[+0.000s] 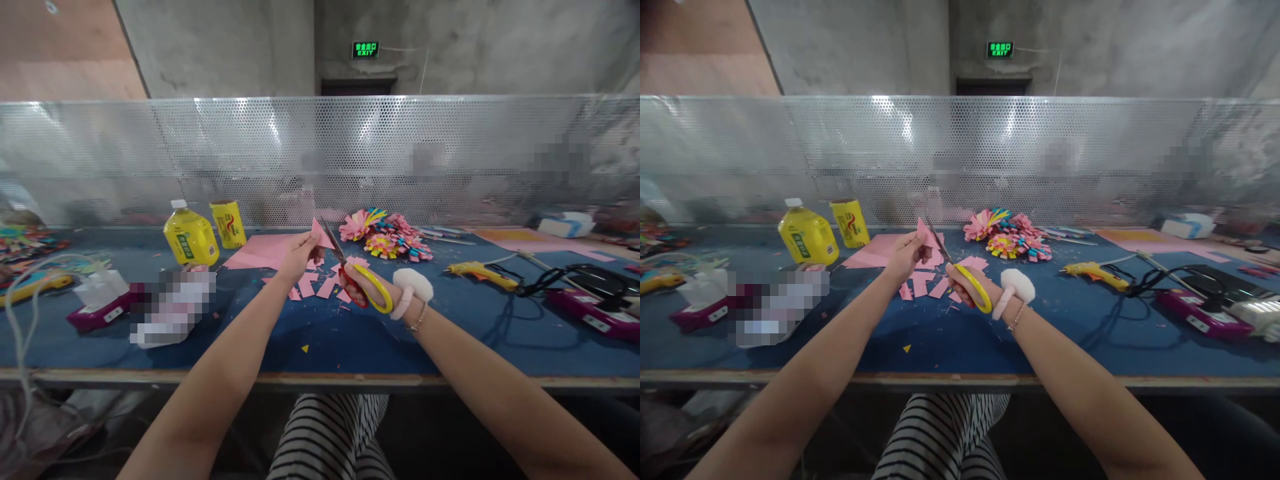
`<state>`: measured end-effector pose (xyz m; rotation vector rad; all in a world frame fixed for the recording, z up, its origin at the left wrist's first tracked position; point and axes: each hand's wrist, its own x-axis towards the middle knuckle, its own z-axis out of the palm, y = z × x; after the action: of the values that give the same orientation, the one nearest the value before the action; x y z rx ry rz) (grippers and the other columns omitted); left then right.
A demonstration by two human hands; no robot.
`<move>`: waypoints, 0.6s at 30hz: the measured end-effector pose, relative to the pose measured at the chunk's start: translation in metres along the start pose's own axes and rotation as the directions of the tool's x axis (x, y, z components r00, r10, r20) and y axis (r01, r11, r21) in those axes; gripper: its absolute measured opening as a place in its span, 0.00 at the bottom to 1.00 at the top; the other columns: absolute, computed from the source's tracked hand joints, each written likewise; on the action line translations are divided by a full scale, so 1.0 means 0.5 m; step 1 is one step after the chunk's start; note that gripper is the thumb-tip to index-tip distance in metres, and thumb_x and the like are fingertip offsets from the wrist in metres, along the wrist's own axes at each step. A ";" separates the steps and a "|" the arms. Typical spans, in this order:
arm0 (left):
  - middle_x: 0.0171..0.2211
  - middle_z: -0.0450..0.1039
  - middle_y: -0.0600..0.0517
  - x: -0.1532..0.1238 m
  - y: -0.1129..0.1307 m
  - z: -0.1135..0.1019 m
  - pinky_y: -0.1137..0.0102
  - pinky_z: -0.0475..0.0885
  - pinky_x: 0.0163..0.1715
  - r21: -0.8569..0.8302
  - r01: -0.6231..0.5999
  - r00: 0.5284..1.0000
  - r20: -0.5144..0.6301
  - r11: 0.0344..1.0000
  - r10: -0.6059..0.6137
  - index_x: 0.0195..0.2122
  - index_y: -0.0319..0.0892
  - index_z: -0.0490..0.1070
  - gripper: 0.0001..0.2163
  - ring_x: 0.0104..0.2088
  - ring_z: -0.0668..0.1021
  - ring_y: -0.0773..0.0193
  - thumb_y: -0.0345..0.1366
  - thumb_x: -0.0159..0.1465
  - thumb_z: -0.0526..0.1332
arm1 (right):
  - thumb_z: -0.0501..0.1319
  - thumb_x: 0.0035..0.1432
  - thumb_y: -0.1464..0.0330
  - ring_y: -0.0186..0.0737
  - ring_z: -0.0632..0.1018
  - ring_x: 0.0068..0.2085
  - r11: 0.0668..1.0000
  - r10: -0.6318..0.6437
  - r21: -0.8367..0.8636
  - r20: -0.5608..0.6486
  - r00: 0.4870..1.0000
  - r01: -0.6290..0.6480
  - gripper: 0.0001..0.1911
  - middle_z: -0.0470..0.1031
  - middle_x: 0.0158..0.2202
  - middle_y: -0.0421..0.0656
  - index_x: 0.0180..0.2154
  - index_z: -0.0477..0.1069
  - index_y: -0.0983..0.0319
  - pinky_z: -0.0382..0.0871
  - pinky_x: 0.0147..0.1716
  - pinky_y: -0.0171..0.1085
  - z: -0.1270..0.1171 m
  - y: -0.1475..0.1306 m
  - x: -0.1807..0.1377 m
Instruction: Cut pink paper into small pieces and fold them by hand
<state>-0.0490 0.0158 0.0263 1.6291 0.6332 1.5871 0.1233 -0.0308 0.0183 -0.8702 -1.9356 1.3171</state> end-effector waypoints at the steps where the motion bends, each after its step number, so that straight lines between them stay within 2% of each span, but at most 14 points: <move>1: 0.15 0.64 0.56 -0.001 0.000 0.001 0.76 0.59 0.15 -0.016 0.009 1.000 0.020 1.000 -0.008 0.20 0.38 0.62 0.15 0.15 0.65 0.74 0.46 0.54 0.56 | 0.44 0.55 0.51 0.24 0.56 0.13 1.000 -0.007 -0.005 0.015 1.000 0.007 0.22 0.54 0.13 0.33 0.22 0.56 0.62 0.52 0.12 0.27 0.000 -0.003 -0.003; 6: 0.15 0.64 0.55 -0.004 0.002 0.004 0.76 0.59 0.14 -0.035 0.031 0.999 0.019 0.999 -0.030 0.20 0.38 0.63 0.15 0.15 0.66 0.73 0.45 0.54 0.56 | 0.44 0.56 0.52 0.25 0.56 0.13 0.999 -0.026 -0.027 0.025 0.999 0.027 0.21 0.54 0.13 0.33 0.23 0.55 0.62 0.53 0.12 0.28 -0.003 -0.001 -0.002; 18: 0.13 0.62 0.55 -0.003 0.002 0.007 0.76 0.58 0.14 0.105 0.034 0.999 -0.019 0.994 -0.032 0.17 0.38 0.61 0.16 0.13 0.63 0.75 0.46 0.54 0.55 | 0.45 0.55 0.52 0.24 0.56 0.11 1.000 0.027 0.007 -0.019 0.999 -0.027 0.21 0.53 0.13 0.32 0.23 0.57 0.62 0.52 0.09 0.26 0.000 0.009 0.008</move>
<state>-0.0460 0.0134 0.0265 1.6743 0.7602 1.5687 0.1216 -0.0263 0.0147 -0.9051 -1.9095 1.3257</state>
